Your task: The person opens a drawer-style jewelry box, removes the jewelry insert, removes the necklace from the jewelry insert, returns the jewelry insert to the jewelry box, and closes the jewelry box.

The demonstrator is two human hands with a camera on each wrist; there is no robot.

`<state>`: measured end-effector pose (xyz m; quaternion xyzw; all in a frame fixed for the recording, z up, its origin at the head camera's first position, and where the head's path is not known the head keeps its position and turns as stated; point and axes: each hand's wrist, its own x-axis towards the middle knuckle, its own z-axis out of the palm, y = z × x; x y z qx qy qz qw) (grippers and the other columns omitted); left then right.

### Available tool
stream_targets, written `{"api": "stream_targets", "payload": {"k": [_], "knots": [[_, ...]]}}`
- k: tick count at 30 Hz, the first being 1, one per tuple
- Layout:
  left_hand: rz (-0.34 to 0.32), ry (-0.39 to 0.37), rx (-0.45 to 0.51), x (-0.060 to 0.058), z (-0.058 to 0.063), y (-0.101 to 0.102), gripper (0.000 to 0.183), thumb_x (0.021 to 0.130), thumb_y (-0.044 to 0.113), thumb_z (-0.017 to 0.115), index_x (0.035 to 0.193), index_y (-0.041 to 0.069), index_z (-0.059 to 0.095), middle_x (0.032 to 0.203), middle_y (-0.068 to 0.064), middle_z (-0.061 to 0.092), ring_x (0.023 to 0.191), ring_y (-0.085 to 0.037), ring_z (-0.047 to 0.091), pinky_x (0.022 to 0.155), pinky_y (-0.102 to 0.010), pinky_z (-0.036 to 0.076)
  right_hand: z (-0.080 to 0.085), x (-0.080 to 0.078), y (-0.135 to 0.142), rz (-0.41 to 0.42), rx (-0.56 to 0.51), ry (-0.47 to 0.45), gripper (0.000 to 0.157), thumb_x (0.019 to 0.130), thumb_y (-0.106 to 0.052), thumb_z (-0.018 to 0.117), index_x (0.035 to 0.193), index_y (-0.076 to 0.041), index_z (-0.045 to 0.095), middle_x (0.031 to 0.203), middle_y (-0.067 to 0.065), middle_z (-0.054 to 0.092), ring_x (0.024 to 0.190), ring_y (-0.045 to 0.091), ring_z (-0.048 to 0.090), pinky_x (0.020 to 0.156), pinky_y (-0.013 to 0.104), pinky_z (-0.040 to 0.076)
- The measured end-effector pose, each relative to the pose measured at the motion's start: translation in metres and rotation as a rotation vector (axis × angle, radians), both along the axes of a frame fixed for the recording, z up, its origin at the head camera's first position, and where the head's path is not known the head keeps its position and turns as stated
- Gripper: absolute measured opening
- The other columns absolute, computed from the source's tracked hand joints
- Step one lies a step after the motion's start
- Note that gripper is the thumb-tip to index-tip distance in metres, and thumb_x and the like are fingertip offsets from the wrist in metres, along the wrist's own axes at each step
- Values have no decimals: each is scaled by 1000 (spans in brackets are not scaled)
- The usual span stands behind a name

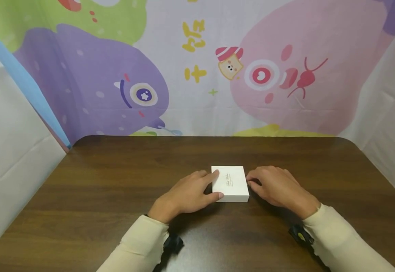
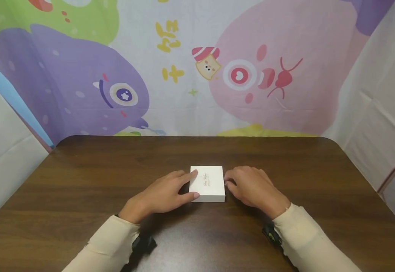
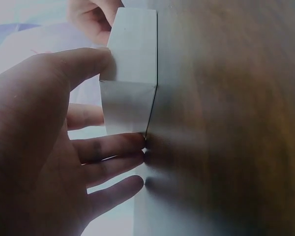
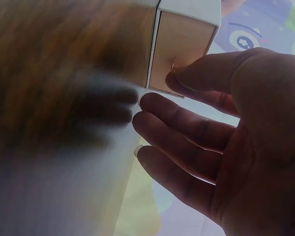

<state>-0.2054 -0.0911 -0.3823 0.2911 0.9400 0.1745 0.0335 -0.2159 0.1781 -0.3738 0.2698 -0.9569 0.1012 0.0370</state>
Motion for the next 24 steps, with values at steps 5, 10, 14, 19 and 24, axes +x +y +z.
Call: {"api": "stream_targets", "payload": {"k": [5, 10, 14, 19, 24], "knots": [[7, -29, -9, 2, 2, 0, 71, 98, 53, 58, 155, 15, 40, 140, -14, 54, 126, -26, 53, 102, -44, 43, 1, 1, 0, 8, -3, -14, 14, 94, -18, 69, 106, -20, 76, 99, -6, 70, 82, 14, 63, 61, 36, 50], [0, -28, 2, 2, 4, 0, 70, 98, 52, 57, 155, 14, 41, 140, -15, 54, 125, -27, 53, 102, -44, 43, 3, 1, 1, 18, -7, 10, 11, 94, -17, 70, 100, -23, 75, 91, -9, 67, 77, 11, 60, 59, 35, 48], [-4, -18, -2, 1, 4, 0, 71, 98, 52, 58, 154, 14, 41, 138, -15, 54, 123, -26, 54, 101, -44, 44, 2, 1, 1, 31, -11, 37, 11, 93, -16, 70, 98, -24, 74, 88, -11, 65, 74, 10, 58, 57, 34, 47], [-4, -17, -4, 0, 4, 1, 71, 98, 53, 57, 154, 13, 41, 139, -15, 54, 124, -26, 54, 101, -43, 44, 2, 2, 0, 46, -12, 57, 12, 93, -14, 68, 93, -25, 71, 83, -13, 61, 69, 8, 54, 55, 33, 45], [-2, -30, -2, 2, 4, 1, 71, 98, 52, 57, 155, 14, 40, 141, -15, 53, 126, -26, 53, 102, -44, 43, 2, 3, -1, 43, -16, 50, 12, 94, -14, 67, 88, -24, 68, 78, -13, 57, 65, 8, 49, 54, 31, 42]]}}
